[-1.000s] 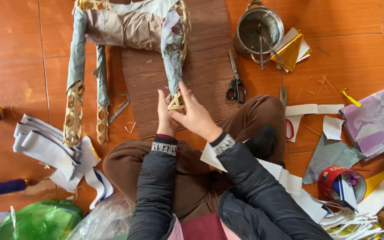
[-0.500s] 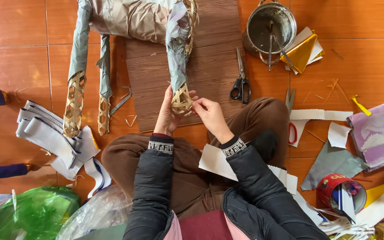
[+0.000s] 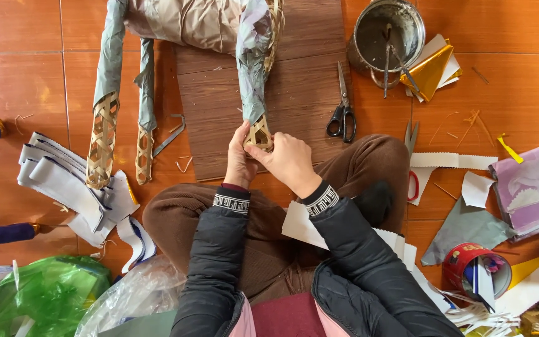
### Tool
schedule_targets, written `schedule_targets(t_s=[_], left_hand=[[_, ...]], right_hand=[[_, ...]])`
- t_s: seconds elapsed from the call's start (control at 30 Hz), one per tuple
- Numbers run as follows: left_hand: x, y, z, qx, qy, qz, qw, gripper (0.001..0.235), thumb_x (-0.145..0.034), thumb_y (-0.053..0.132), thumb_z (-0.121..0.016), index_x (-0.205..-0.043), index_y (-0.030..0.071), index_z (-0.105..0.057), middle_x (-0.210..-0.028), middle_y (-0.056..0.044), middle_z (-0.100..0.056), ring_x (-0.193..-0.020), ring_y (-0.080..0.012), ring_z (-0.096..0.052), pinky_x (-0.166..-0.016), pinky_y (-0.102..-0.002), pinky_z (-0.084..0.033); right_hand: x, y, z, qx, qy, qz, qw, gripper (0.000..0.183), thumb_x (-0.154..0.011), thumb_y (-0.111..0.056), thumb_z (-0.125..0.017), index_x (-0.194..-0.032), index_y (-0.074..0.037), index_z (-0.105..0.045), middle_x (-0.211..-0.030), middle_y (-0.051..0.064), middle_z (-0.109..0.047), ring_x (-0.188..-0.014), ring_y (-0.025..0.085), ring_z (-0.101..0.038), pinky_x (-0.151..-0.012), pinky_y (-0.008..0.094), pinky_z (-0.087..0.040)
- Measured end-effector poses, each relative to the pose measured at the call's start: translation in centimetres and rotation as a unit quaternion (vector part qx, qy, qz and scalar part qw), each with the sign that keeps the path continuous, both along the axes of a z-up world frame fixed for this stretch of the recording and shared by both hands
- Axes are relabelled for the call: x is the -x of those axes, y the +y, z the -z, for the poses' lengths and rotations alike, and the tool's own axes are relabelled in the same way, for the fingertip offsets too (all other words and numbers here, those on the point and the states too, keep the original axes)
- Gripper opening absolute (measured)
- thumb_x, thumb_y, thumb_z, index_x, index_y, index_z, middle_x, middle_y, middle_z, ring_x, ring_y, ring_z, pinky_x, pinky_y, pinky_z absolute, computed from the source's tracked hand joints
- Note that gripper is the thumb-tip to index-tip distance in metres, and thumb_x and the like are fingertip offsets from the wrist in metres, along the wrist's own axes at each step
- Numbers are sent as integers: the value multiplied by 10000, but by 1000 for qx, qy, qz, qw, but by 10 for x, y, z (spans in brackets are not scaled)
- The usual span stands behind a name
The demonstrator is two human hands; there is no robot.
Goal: Decorating a giraffe sculpture by wrapping its frame with paper and colored tape.
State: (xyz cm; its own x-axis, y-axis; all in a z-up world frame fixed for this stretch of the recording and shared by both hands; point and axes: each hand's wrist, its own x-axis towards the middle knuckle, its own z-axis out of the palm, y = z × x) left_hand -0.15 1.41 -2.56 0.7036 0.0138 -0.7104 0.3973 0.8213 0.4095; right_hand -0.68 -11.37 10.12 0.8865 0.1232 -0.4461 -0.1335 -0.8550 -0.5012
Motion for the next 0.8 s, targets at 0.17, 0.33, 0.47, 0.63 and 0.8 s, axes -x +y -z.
schedule_targets(t_s=[0.17, 0.33, 0.47, 0.63, 0.8], left_hand=[[0, -4, 11, 23, -4, -31, 999, 495, -831, 372, -751, -1171, 21, -672, -1065, -189, -715, -868, -300, -721, -790, -434, -613], [-1, -13, -19, 10, -30, -39, 999, 573, -873, 462, -705, -1215, 8, -634, -1076, -173, -701, -862, -269, -704, -799, -406, -605], [5, -12, -26, 26, -23, -46, 998, 738, -862, 629, -639, -1226, -8, -569, -1083, -205, -687, -910, -304, -705, -848, -451, -597], [4, -7, 16, 54, 1, -36, 998, 496, -969, 417, -604, -1171, -35, -626, -1089, -202, -698, -878, -298, -718, -814, -429, -604], [6, -10, 15, 83, -11, -31, 996, 472, -965, 408, -584, -1129, -25, -674, -1056, -195, -717, -831, -273, -732, -786, -410, -610]], right_hand=[[-1, 13, 15, 41, 13, 13, 999, 829, -794, -803, -448, -1003, -20, -623, -966, 202, -703, -962, 396, -694, -860, 523, -532], [0, 19, 14, 52, 19, 30, 998, 764, -804, -742, -459, -1011, -20, -603, -959, 216, -698, -956, 411, -694, -853, 536, -527], [2, 22, -4, 31, 38, 54, 997, 799, -799, -709, -457, -1114, 17, -571, -1033, 243, -687, -1020, 430, -672, -890, 542, -516], [2, 26, -5, 31, 60, 70, 995, 831, -806, -702, -452, -1208, 18, -550, -1108, 240, -678, -1072, 414, -660, -921, 521, -517], [2, 29, 7, -2, 69, 91, 993, 899, -780, -760, -454, -1217, 22, -533, -1163, 278, -657, -1132, 437, -629, -965, 512, -503]])
